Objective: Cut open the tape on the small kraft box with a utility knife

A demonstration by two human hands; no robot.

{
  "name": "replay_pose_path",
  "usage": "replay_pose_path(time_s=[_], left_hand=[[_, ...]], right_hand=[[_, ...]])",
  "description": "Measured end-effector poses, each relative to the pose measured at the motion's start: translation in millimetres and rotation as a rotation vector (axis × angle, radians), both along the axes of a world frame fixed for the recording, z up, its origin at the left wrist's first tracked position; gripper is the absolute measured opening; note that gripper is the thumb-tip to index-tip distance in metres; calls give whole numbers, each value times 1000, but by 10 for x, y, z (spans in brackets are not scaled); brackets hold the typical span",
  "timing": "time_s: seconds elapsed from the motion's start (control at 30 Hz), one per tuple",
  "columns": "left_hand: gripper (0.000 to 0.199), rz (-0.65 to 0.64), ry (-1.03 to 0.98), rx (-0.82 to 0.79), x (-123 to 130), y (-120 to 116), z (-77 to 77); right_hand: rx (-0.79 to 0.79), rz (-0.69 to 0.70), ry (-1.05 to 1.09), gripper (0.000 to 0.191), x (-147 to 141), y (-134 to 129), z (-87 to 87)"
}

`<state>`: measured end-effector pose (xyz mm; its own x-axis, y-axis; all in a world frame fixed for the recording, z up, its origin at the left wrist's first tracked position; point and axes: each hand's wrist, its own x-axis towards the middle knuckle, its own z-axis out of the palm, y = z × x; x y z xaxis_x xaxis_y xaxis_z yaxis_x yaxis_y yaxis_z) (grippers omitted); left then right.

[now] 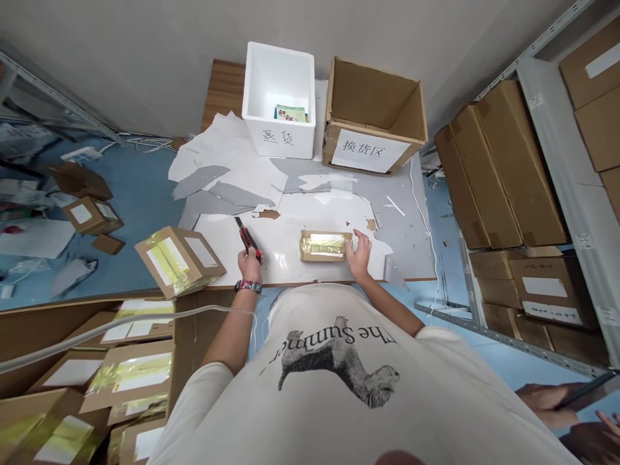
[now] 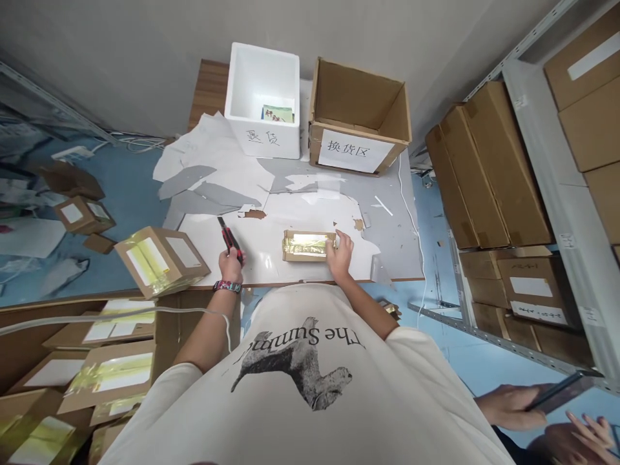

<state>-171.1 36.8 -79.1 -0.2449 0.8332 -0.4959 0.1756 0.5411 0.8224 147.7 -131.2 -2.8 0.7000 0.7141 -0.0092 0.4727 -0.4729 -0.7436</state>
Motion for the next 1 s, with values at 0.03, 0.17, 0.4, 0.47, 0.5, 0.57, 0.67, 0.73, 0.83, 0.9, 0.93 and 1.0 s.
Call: replay_pose_path(time_s=[0.03, 0.17, 0.4, 0.47, 0.5, 0.57, 0.67, 0.73, 0.83, 0.9, 0.93, 1.0], left_hand=[[44, 31, -112, 18, 134, -41, 81], [59, -403, -383, 144, 627, -297, 418], [50, -961, -79, 411, 772, -441, 669], [40, -909, 17, 484, 734, -381, 621], [39, -875, 55, 508, 720, -346, 578], [56, -825, 106, 500, 714, -285, 467], [92, -835, 97, 349, 758, -242, 293], [103, -885, 65, 250, 807, -247, 211], [104, -910, 67, 260, 861, -262, 172], [103, -881, 78, 295, 864, -251, 186], [103, -869, 78, 298, 856, -241, 199], [102, -867, 75, 296, 829, -222, 223]], right_hand=[[40, 55, 77, 53, -72, 85, 56], [93, 211, 622, 48, -514, 486, 134], [170, 62, 881, 50, -607, 486, 29], [190, 5, 831, 49, -360, 316, 10], [195, -39, 773, 47, -220, 226, -2], [169, -139, 622, 42, 40, 61, -35], [-8, -254, 451, 38, 268, -91, -104], [-181, -249, 377, 38, 286, -109, -153], [-363, -151, 228, 37, 212, -51, -206], [-400, -82, 161, 37, 184, -5, -219], [-403, -46, 148, 39, 187, 10, -213], [-368, 60, 102, 44, 220, 18, -170]])
